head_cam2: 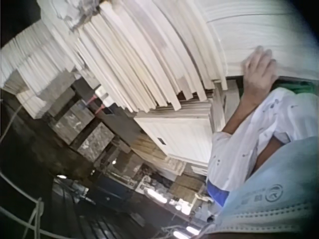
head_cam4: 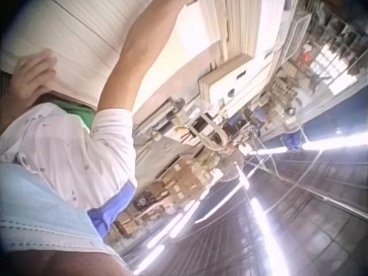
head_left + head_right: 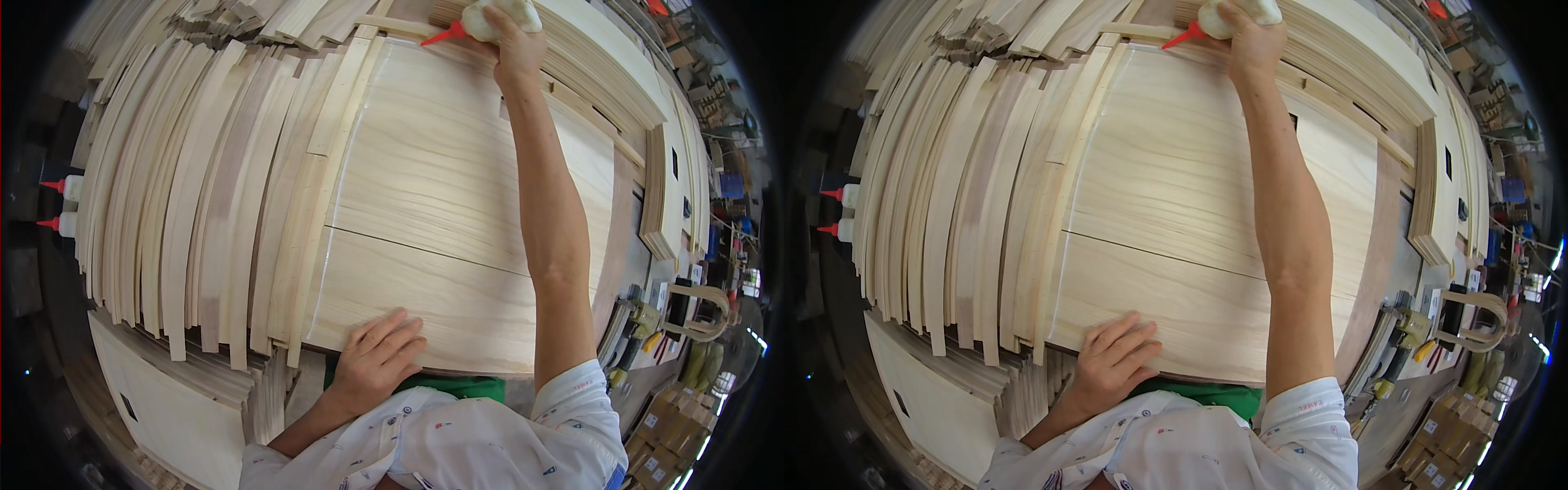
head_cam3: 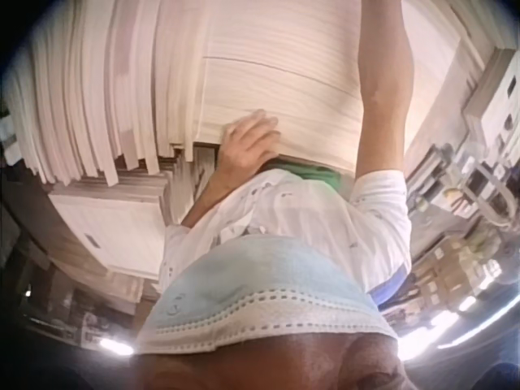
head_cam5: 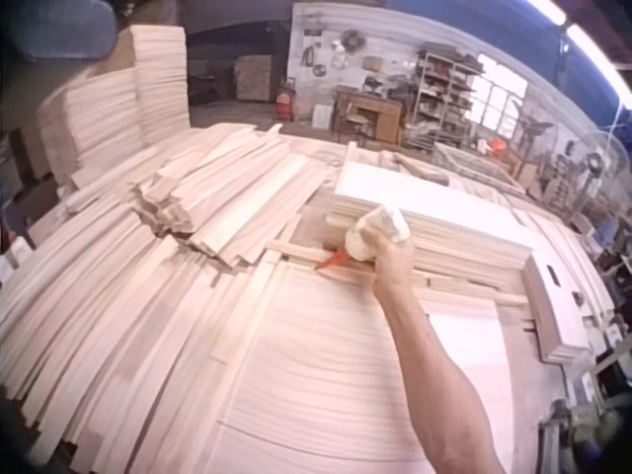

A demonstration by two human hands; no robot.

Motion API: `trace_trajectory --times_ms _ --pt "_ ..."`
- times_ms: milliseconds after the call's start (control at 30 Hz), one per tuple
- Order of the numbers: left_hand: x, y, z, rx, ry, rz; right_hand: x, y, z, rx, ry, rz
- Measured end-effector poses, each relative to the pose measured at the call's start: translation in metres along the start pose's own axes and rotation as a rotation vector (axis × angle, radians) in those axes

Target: Assembling wooden panels using a pneumatic nail gun and wood glue.

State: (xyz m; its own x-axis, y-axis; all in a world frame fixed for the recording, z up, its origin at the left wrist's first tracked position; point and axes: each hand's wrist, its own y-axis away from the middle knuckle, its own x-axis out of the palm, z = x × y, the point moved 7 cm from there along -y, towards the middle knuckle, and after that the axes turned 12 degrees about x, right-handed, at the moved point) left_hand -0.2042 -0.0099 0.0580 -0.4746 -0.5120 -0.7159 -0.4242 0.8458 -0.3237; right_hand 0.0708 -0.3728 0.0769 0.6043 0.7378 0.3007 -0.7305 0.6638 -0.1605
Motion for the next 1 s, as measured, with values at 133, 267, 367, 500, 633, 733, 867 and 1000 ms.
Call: trace_trajectory --times_ms 133,267,367,500,633,733,867,1000 --pt "0.001 0.0 0.0 0.001 -0.012 0.003 -0.028 0.006 0.016 0.005 0.011 -0.014" --pt "0.002 0.0 -0.001 0.01 -0.023 0.007 -0.065 0.007 0.027 -0.043 0.057 -0.058" --pt "0.003 0.0 -0.001 0.004 -0.025 0.011 -0.096 0.006 0.034 -0.044 0.085 -0.065" --pt "0.003 -0.002 -0.003 0.003 -0.042 0.017 -0.137 0.018 0.053 0.053 0.168 -0.114" --pt "0.004 -0.002 -0.004 0.01 -0.064 0.014 -0.174 0.026 0.072 -0.003 0.123 -0.146" --pt "0.004 -0.003 -0.005 -0.001 -0.079 0.029 -0.203 0.033 0.085 -0.034 0.113 -0.241" --pt "0.005 -0.004 -0.008 -0.001 -0.097 0.04 -0.239 0.041 0.104 -0.028 0.15 -0.302" --pt "0.008 -0.002 -0.005 -0.021 -0.09 0.05 -0.274 0.049 0.123 -0.07 0.23 -0.381"
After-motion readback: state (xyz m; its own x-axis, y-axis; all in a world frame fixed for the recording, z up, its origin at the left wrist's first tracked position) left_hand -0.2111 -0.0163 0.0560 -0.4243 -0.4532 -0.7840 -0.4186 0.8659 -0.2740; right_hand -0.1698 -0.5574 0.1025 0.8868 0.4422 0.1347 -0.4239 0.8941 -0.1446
